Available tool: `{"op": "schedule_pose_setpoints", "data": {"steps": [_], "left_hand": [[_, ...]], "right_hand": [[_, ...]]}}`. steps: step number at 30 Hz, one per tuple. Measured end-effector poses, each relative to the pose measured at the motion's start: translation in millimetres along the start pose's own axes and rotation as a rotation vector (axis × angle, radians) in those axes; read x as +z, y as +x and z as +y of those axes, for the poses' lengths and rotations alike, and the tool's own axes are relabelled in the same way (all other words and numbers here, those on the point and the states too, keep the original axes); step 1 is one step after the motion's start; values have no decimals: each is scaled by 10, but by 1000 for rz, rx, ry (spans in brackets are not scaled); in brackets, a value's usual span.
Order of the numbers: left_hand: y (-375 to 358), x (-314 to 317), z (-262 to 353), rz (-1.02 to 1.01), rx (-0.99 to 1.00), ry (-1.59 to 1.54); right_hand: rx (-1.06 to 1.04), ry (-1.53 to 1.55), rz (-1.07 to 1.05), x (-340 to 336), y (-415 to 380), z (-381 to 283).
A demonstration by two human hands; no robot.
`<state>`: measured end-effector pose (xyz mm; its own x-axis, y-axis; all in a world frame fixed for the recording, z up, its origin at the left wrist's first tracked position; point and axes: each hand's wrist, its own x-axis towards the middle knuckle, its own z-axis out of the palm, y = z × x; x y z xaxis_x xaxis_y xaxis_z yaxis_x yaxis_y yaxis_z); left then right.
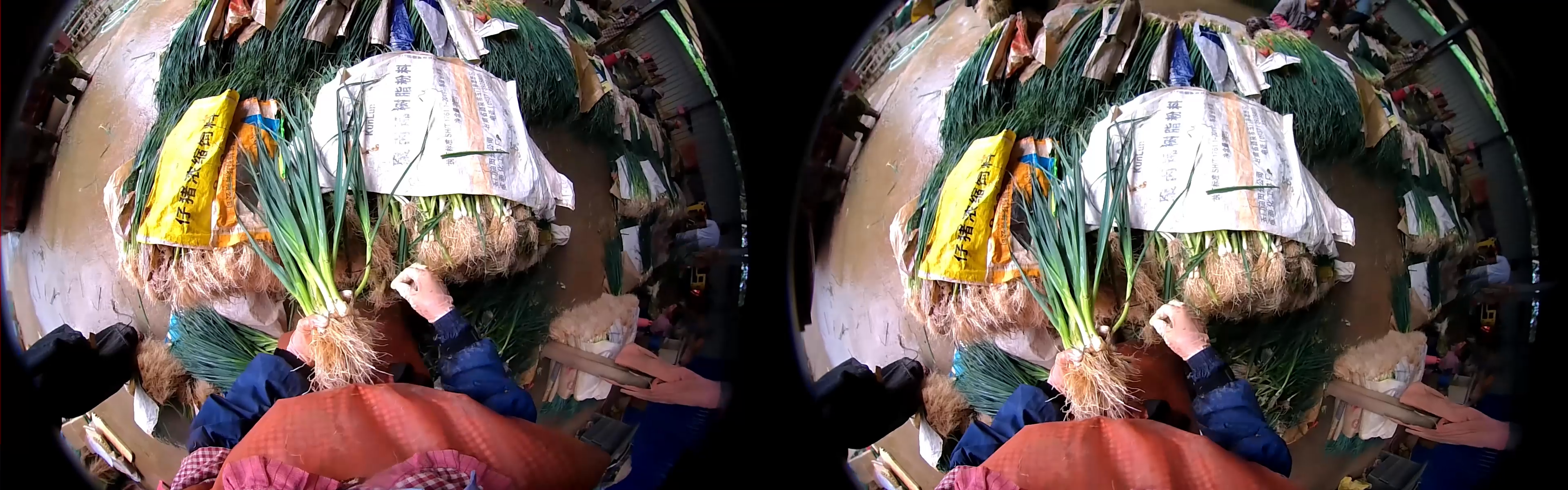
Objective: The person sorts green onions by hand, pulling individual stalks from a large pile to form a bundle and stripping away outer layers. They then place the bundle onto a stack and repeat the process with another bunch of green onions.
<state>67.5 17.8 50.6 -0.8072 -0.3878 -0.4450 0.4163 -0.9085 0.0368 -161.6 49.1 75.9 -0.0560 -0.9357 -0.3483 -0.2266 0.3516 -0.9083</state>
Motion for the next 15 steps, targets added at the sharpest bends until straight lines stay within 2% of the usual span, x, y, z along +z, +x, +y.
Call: {"op": "schedule_pose_setpoints", "data": {"steps": [2, 4, 6, 10, 13, 14, 15], "left_hand": [[4, -102, 21, -6, -42, 6], [43, -131, 18, 38, -78, 28], [149, -100, 26, 55, -105, 68], [351, -1, -20, 75, -149, 152], [407, 47, -40, 99, -174, 189], [409, 51, -38, 105, -180, 197], [416, 44, -42, 106, -193, 206]], "right_hand": [[-84, -120, 198, 60, -51, -7], [-336, -335, 170, 298, 157, -102], [-504, -490, -298, 311, 431, 280], [-363, 13, -247, 35, 182, 78], [-27, 382, -135, -353, -413, 84], [-20, 371, -2, -485, -586, 357], [160, 281, 74, -648, -741, 787]]}}
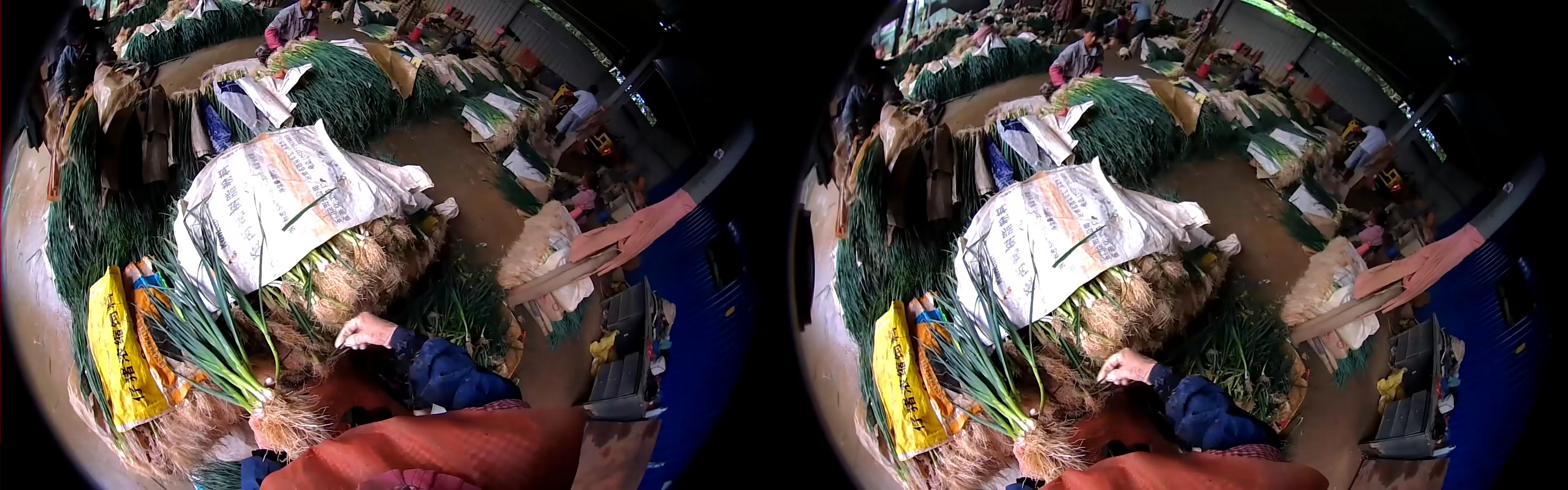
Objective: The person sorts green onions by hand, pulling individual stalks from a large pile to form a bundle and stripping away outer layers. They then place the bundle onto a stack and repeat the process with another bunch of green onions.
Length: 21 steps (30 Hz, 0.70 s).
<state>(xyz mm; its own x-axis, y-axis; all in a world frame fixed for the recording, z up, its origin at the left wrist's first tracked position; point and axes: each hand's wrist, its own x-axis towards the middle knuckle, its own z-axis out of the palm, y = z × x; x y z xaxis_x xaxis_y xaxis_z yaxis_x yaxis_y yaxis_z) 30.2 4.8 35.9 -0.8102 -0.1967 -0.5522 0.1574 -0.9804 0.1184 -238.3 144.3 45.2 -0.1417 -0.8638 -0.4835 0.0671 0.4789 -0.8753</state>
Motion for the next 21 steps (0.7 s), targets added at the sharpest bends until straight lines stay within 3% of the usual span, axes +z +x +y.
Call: {"op": "schedule_pose_setpoints", "data": {"steps": [2, 3, 4, 5, 7, 9, 11, 13, 15, 17, 18, 19, 21], "left_hand": [[11, 9, -8, 5, -27, 10], [30, 13, -2, 10, -33, 17], [32, 17, -4, 13, -37, 18], [35, 7, -9, 20, -46, 26], [51, 17, -9, 28, -61, 39], [55, 20, -13, 36, -69, 55], [59, 35, -17, 43, -76, 71], [45, 39, -13, 48, -81, 79], [42, 36, 1, 52, -85, 81], [40, 45, 3, 54, -88, 78], [32, 45, 2, 53, -94, 77], [36, 51, 2, 54, -95, 81], [23, 64, -2, 52, -101, 89]], "right_hand": [[421, -940, 10, -71, -222, 8], [421, -1088, 24, 86, -331, -253], [139, -866, 77, 132, -73, 232], [-24, -688, 80, 374, 90, -114], [-549, -455, 156, 787, 841, -36], [-691, -604, 328, 1031, 1390, -258], [-25, -998, 197, 1047, 1362, -754], [28, -1080, 174, 971, 1710, -188], [84, -969, 61, 896, 1485, -163], [399, -606, -110, 942, 1197, -409], [369, -543, -56, 1012, 1070, -450], [130, -652, 124, 1155, 1134, -98], [13, -651, 436, 1469, 1038, 120]]}}
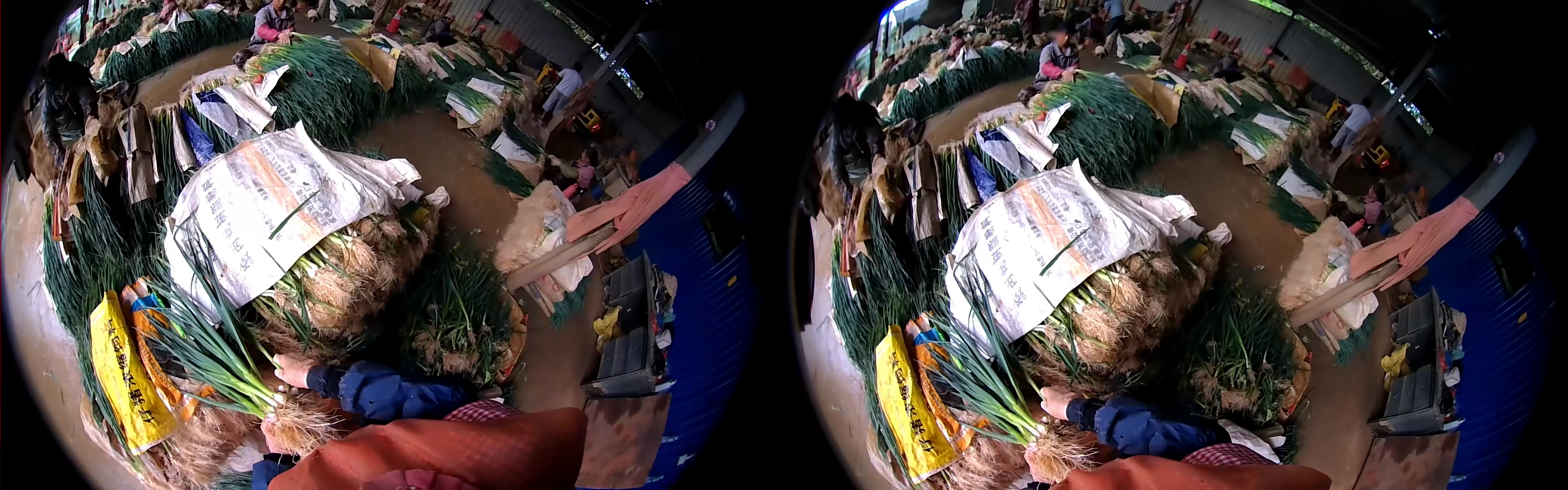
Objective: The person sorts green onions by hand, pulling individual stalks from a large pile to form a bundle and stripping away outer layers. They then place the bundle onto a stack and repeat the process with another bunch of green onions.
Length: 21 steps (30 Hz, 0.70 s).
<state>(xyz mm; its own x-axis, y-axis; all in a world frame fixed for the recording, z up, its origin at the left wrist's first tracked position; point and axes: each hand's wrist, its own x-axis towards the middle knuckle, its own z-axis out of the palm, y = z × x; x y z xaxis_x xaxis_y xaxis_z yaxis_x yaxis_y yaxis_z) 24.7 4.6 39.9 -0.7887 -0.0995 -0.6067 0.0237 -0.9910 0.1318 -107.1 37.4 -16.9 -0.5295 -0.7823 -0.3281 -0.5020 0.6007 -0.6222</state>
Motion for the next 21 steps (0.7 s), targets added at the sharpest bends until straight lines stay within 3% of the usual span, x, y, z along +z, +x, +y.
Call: {"op": "schedule_pose_setpoints", "data": {"steps": [3, 6, 8, 10, 12, 14, 15, 16, 18, 20, 21], "left_hand": [[8, 1, -11, -2, -7, 7], [4, 2, -12, 3, -16, 12], [4, 9, -11, 3, -18, 17], [0, 6, -11, 5, -21, 22], [7, 3, -9, 2, -24, 29], [-11, 6, -2, 1, -27, 30], [-10, 8, -4, 1, -29, 33], [-6, 6, 0, 1, -31, 35], [-22, 4, -4, -2, -33, 40], [-30, -1, -18, -1, -37, 44], [-30, 6, -25, -2, -41, 45]], "right_hand": [[-1, 206, -126, -260, -268, -27], [-97, 216, -184, -405, -536, 98], [-229, 185, -57, -961, -908, -34], [-91, 186, -214, -1406, -1101, 27], [-95, 205, -281, -1509, -1200, 374], [-103, 201, -119, -1501, -1328, 858], [-210, 264, -85, -1431, -1327, 1297], [335, 645, -390, -1866, -1468, 1103], [451, 21, -330, -2128, -1572, 1047], [391, -68, -144, -1973, -1413, 1136], [320, 154, -18, -1803, -1249, 1071]]}}
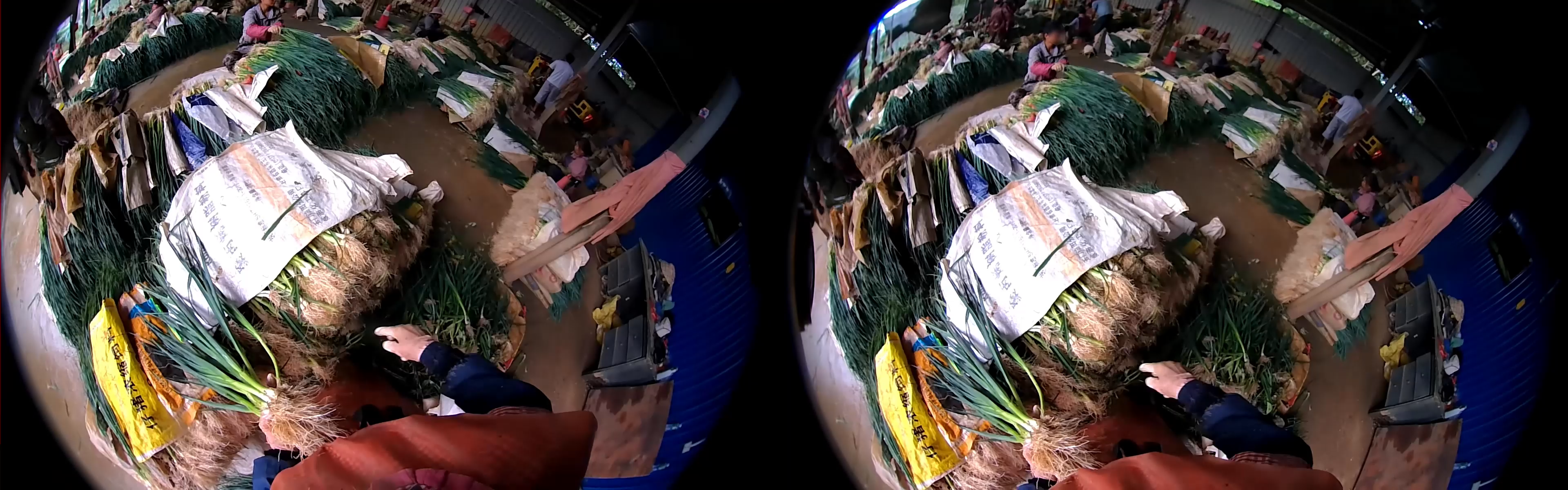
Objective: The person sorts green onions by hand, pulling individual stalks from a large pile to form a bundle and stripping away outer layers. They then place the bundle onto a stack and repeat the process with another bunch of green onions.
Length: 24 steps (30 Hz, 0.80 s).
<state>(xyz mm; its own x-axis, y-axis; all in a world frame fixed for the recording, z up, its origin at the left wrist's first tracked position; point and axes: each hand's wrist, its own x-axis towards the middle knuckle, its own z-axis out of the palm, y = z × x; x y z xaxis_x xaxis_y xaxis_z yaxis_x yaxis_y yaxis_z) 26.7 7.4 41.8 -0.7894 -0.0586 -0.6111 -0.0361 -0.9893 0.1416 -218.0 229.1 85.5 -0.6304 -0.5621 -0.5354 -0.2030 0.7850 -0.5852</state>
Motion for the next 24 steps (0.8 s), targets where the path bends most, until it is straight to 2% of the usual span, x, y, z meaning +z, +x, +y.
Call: {"op": "schedule_pose_setpoints", "data": {"steps": [1, 2, 3, 4, 5, 7, 9, 10, 15, 17, 20, 23, 24], "left_hand": [[-7, 4, -10, 1, -5, -1], [-6, 5, -9, 1, -3, 0], [-14, 3, -13, 3, -2, 5], [-30, 1, -17, 8, -3, 7], [-53, -14, -34, 14, -4, 4], [-80, -18, -48, 19, -5, 6], [-125, -30, -56, 17, -2, 2], [-159, -32, -62, 21, 1, -4], [-181, -44, -85, 13, 8, -12], [-175, -36, -112, 15, -1, -21], [-118, -2, -136, 15, -10, -17], [-103, 9, -214, 29, -25, -24], [-99, 23, -228, 30, -23, -15]], "right_hand": [[-33, 260, -77, 179, 117, -197], [-100, 165, -125, 211, 128, -645], [-590, 7, 142, 728, 507, -446], [-619, 59, 147, 1001, 615, -642], [-470, -88, -75, 1135, 698, -895], [-449, -34, -661, 1565, 978, -1174], [-664, 99, -626, 1900, 926, -1226], [-673, 163, -666, 1952, 882, -1303], [-191, 749, -1093, 1729, 584, -1376], [-75, 883, -1197, 1642, 541, -1350], [-22, 982, -1287, 1557, 556, -1349], [-75, 1159, -1370, 1396, 520, -1332], [-53, 1006, -1350, 1583, 684, -1097]]}}
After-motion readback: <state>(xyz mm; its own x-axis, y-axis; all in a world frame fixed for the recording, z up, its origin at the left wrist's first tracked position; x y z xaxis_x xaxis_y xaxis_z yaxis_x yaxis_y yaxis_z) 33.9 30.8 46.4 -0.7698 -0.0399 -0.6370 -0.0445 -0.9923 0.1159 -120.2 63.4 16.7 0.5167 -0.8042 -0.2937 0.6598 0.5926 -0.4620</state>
